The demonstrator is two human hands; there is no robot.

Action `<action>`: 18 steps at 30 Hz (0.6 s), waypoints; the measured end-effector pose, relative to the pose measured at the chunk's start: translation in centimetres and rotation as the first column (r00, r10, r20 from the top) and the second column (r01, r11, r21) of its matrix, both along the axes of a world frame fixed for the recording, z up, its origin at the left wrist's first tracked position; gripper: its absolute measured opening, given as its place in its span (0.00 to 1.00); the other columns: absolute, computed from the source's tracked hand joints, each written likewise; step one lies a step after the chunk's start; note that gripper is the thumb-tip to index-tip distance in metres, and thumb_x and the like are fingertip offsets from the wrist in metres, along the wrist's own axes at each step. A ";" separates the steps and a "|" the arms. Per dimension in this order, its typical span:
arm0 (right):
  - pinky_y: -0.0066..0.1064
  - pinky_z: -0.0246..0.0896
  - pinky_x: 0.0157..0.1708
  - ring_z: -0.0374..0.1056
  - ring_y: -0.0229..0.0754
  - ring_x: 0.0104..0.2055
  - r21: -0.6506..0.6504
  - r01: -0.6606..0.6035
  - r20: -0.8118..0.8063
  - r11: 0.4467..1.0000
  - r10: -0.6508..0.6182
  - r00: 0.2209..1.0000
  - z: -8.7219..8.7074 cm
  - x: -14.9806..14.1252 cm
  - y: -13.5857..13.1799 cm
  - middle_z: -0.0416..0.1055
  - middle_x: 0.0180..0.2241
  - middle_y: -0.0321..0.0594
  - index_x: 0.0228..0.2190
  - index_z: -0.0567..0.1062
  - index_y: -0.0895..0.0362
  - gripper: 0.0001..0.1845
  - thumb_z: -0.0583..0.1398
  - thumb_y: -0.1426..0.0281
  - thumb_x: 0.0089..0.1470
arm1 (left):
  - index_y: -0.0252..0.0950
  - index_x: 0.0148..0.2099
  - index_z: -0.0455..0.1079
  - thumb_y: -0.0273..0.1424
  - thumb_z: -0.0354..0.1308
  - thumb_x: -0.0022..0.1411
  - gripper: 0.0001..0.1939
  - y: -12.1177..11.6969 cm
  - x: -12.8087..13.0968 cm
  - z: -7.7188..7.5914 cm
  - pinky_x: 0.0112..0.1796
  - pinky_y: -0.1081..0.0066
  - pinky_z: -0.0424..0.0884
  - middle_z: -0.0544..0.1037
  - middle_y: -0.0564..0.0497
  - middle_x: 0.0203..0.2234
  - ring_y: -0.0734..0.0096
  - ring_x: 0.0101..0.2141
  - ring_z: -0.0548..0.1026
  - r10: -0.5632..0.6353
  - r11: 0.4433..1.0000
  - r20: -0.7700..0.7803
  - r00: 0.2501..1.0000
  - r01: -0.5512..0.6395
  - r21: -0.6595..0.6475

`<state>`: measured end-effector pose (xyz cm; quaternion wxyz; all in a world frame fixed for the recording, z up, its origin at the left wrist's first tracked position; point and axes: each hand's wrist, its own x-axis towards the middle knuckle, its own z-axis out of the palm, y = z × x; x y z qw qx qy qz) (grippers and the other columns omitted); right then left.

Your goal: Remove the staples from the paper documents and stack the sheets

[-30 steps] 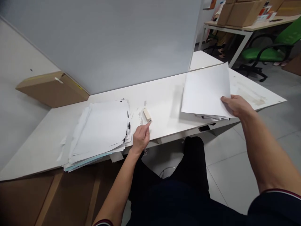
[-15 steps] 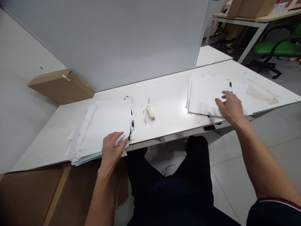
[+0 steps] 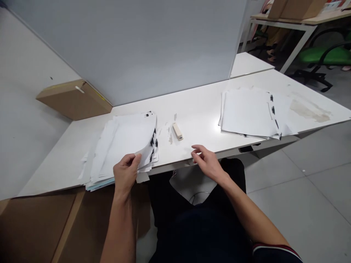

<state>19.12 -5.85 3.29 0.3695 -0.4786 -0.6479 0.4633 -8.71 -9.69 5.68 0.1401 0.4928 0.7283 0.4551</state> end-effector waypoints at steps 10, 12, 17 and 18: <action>0.33 0.69 0.28 0.72 0.41 0.30 -0.527 -0.397 -0.612 0.751 -0.012 0.790 0.8 -4.2 -0.1 0.71 0.42 0.49 0.45 0.67 0.58 0.30 0.50 0.47 0.53 | 0.36 0.27 0.66 0.29 0.59 0.55 0.06 -3.2 7.7 2.2 0.31 0.74 0.64 0.70 0.54 0.24 0.76 0.28 0.68 -0.320 0.928 -0.011 0.947 0.316 0.197; 0.32 0.68 0.26 0.72 0.41 0.28 -0.545 -0.412 -0.651 0.730 -0.060 0.757 0.4 -3.8 -0.1 0.73 0.38 0.48 0.42 0.69 0.58 0.30 0.51 0.46 0.52 | 0.36 0.28 0.67 0.28 0.59 0.55 0.05 -3.7 9.5 1.4 0.31 0.73 0.65 0.70 0.53 0.25 0.75 0.29 0.68 -0.416 0.887 -0.083 0.906 0.424 0.183; 0.28 0.63 0.25 0.69 0.40 0.27 -0.548 -0.192 -0.542 0.814 -0.170 0.823 -1.3 -1.8 -0.7 0.75 0.30 0.41 0.38 0.72 0.59 0.23 0.64 0.58 0.43 | 0.36 0.29 0.67 0.31 0.58 0.57 0.06 -4.4 12.8 -0.6 0.32 0.71 0.66 0.70 0.52 0.23 0.71 0.30 0.68 -0.560 0.794 -0.217 0.799 0.593 0.136; 0.29 0.63 0.27 0.70 0.41 0.28 -0.540 -0.150 -0.520 0.828 -0.188 0.833 -1.6 -1.3 -0.9 0.76 0.30 0.40 0.38 0.72 0.59 0.22 0.65 0.60 0.42 | 0.37 0.30 0.67 0.32 0.58 0.57 0.05 -4.5 13.0 -0.9 0.33 0.70 0.66 0.71 0.51 0.24 0.71 0.30 0.68 -0.589 0.769 -0.230 0.775 0.625 0.137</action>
